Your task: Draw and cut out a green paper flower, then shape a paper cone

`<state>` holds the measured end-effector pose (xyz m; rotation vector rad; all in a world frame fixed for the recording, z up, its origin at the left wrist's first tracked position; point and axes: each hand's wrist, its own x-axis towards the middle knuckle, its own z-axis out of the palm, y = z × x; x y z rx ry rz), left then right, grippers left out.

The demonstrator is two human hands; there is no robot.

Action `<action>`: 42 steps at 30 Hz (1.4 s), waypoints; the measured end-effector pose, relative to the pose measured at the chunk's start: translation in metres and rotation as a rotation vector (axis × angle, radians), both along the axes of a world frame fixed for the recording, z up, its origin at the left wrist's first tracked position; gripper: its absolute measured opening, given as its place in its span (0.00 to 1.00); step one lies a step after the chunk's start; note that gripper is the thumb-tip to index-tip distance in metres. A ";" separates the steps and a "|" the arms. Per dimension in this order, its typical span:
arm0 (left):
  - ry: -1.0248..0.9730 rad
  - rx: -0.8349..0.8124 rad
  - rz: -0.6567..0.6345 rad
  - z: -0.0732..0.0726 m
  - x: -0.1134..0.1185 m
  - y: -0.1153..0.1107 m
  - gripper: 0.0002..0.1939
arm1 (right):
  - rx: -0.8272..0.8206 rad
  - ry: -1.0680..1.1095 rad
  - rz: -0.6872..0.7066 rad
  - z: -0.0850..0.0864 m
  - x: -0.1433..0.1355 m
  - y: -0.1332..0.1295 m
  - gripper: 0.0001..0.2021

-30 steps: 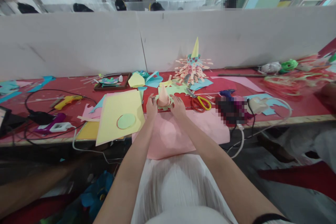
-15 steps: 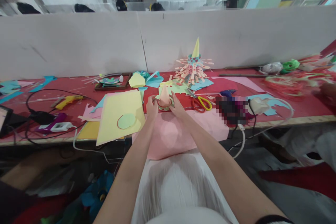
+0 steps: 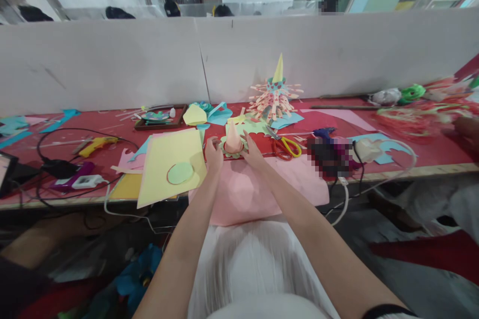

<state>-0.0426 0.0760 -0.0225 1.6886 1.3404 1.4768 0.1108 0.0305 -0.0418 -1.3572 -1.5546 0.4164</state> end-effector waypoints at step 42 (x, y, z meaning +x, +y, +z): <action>0.181 0.166 -0.117 -0.001 0.005 -0.005 0.13 | -0.036 0.870 -0.027 -0.005 0.018 0.005 0.22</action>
